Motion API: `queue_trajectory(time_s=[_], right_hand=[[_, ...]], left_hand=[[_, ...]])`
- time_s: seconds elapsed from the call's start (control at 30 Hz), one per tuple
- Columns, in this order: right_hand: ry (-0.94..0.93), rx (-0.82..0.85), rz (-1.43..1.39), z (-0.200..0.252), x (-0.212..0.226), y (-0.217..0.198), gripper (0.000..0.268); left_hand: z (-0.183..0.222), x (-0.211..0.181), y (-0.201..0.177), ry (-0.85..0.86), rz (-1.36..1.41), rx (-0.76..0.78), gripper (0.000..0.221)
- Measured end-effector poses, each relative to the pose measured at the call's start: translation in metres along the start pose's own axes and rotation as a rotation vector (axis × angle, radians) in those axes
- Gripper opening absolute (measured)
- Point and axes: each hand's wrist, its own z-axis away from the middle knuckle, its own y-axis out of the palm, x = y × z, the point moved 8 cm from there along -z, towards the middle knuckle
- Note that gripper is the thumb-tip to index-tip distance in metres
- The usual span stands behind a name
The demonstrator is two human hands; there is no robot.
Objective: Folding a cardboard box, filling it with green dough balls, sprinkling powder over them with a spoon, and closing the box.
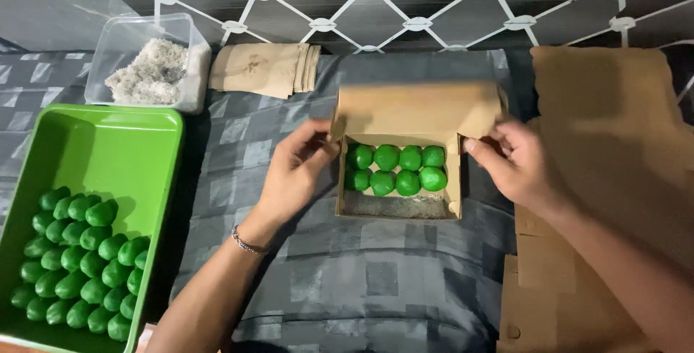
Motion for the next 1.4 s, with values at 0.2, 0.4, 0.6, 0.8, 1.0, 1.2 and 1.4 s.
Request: queue_trajectory(time_s=[0.2, 0.4, 0.6, 0.8, 1.0, 1.2, 1.4], right_hand=[[-0.167, 0.132, 0.168, -0.006, 0.093, 0.024, 0.028], [-0.368, 0.241, 0.402, 0.003, 0.090, 0.026, 0.038], [-0.316, 0.621, 0.583, 0.011, 0.080, 0.033, 0.097], [-0.294, 0.591, 0.538, 0.012, 0.091, 0.040, 0.114], [-0.434, 0.322, 0.487, 0.005, 0.092, 0.025, 0.075], [-0.596, 0.261, 0.555, 0.009, 0.095, 0.024, 0.061], [-0.624, 0.215, 0.505, 0.012, 0.092, 0.021, 0.054]], left_hand=[[0.006, -0.040, 0.002, 0.237, -0.229, 0.179, 0.047], [0.018, -0.077, 0.013, 0.267, -0.345, 0.501, 0.078], [0.024, -0.036, 0.016, 0.015, -0.500, 0.615, 0.105], [0.024, -0.040, 0.019, 0.158, -0.477, 0.525, 0.105], [0.023, -0.036, 0.017, 0.463, -0.593, 0.239, 0.078], [0.025, -0.025, 0.022, 0.409, -0.617, 0.205, 0.078], [0.028, -0.011, 0.023, 0.391, -0.616, 0.255, 0.077]])
